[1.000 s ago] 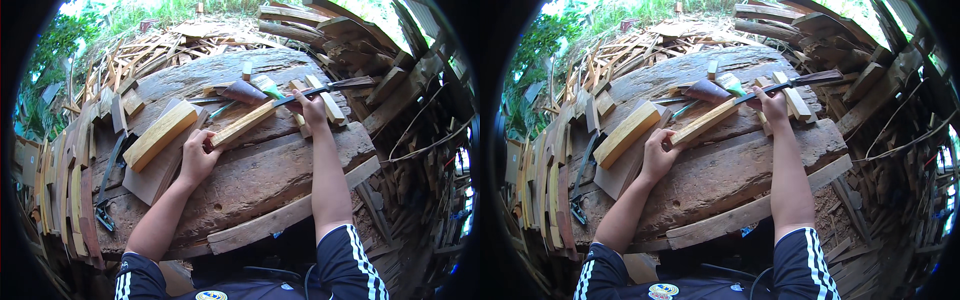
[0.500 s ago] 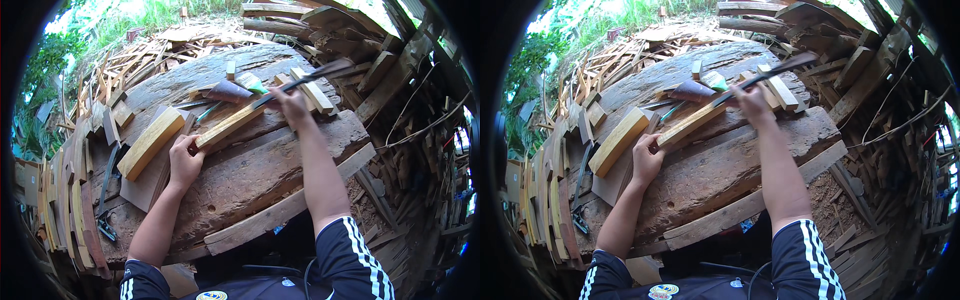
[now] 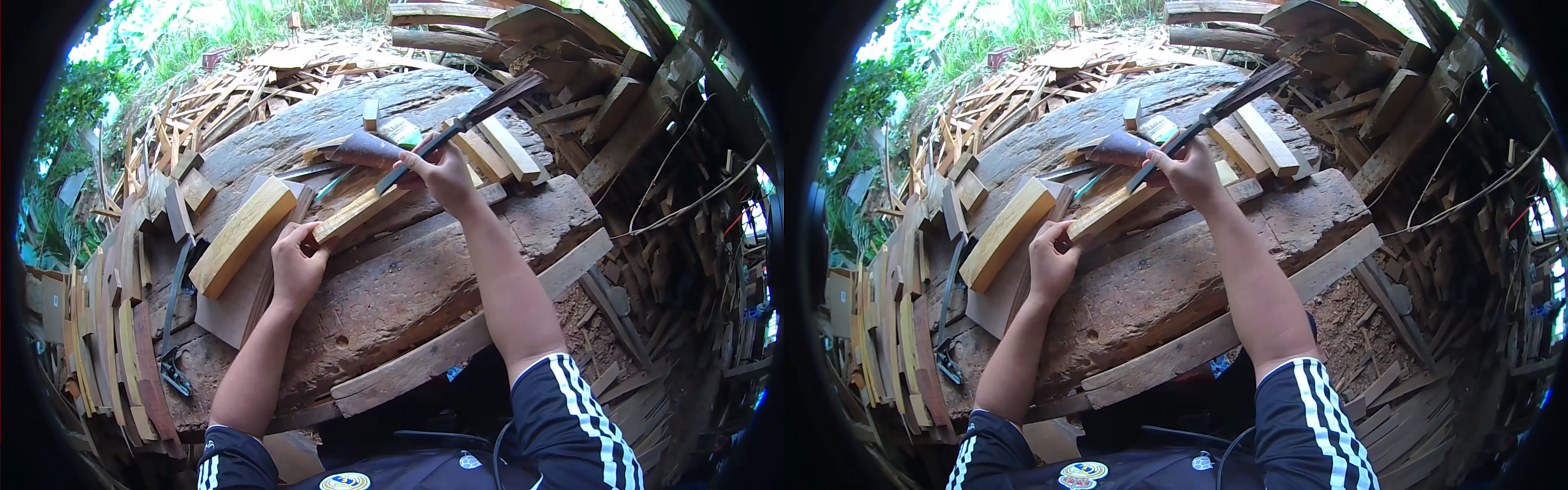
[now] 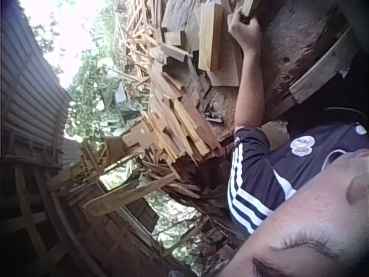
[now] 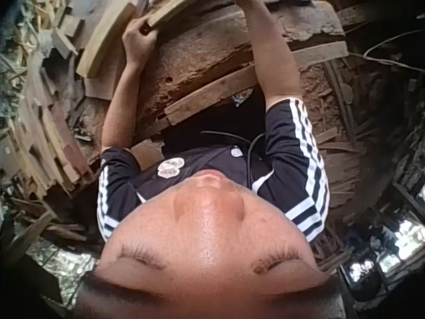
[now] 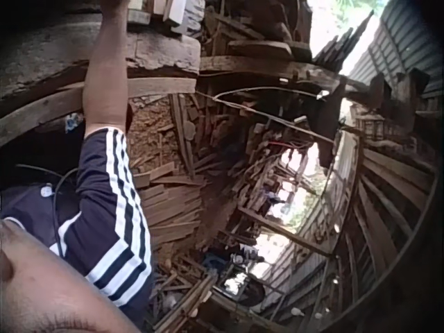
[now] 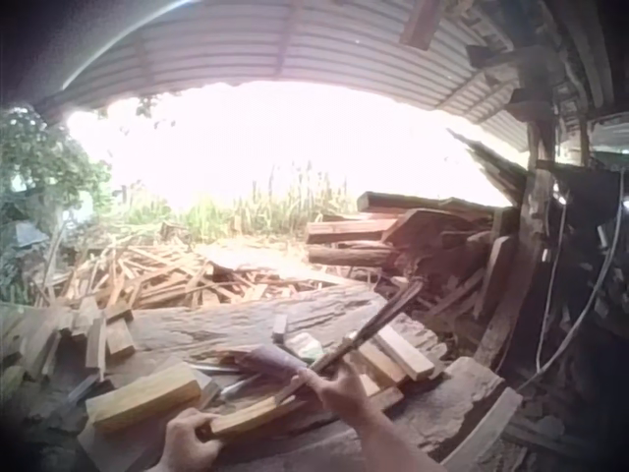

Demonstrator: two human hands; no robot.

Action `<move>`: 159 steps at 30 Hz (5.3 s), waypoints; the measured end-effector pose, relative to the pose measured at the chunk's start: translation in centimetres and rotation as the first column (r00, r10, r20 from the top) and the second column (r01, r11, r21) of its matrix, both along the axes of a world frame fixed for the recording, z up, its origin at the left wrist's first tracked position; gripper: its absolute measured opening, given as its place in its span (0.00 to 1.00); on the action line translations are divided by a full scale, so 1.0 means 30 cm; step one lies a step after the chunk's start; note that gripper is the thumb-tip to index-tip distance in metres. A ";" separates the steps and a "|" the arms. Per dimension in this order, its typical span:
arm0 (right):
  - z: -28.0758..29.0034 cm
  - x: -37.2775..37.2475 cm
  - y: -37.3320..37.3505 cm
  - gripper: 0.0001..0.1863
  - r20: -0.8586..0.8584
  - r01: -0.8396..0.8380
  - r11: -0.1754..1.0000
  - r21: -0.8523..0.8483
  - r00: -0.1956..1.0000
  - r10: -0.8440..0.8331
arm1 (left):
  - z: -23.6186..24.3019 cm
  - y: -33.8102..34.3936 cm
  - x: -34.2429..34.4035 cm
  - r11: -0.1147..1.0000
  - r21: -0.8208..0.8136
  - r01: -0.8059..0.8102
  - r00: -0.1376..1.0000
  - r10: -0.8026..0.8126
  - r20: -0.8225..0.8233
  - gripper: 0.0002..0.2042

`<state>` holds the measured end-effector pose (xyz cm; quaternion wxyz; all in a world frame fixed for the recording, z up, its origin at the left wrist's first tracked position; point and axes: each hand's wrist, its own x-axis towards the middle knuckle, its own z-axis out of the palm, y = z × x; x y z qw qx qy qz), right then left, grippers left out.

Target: Using a chisel to carve and shape a block of wood on a workbench.

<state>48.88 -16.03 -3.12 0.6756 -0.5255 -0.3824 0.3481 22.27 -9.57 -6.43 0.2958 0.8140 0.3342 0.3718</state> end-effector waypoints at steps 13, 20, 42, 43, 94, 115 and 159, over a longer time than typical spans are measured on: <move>-0.037 -0.044 0.023 0.10 0.153 -0.011 0.999 0.036 0.988 0.005 | 0.002 -0.002 0.002 0.999 -0.032 0.009 1.000 -0.009 -0.016 0.15; 0.001 0.190 -0.077 0.09 -0.027 0.206 0.977 -0.063 0.978 -0.208 | 0.017 -0.012 0.030 0.999 -0.023 0.025 1.000 -0.025 0.018 0.14; -0.019 0.194 -0.045 0.09 0.011 0.196 0.980 -0.045 0.981 -0.195 | -0.004 -0.004 0.014 1.000 -0.006 0.003 1.000 -0.003 -0.003 0.14; -0.009 0.218 -0.071 0.09 -0.024 0.203 0.978 -0.036 0.979 -0.204 | -0.002 -0.007 0.022 1.000 0.002 0.008 1.000 -0.008 0.006 0.14; 0.010 0.021 -0.039 0.08 0.020 0.039 0.999 -0.036 0.999 -0.038 | 0.011 -0.028 0.036 0.990 -0.108 0.096 0.992 -0.086 0.094 0.12; 0.018 -0.171 -0.011 0.06 0.042 -0.262 0.965 -0.027 0.964 0.263 | -0.012 -0.012 0.001 0.982 -0.140 0.123 0.991 -0.114 0.070 0.19; 0.012 0.258 -0.108 0.07 -0.103 0.039 0.987 -0.154 0.993 -0.056 | 0.042 -0.011 -0.016 0.976 0.207 0.061 0.971 -0.010 -0.240 0.19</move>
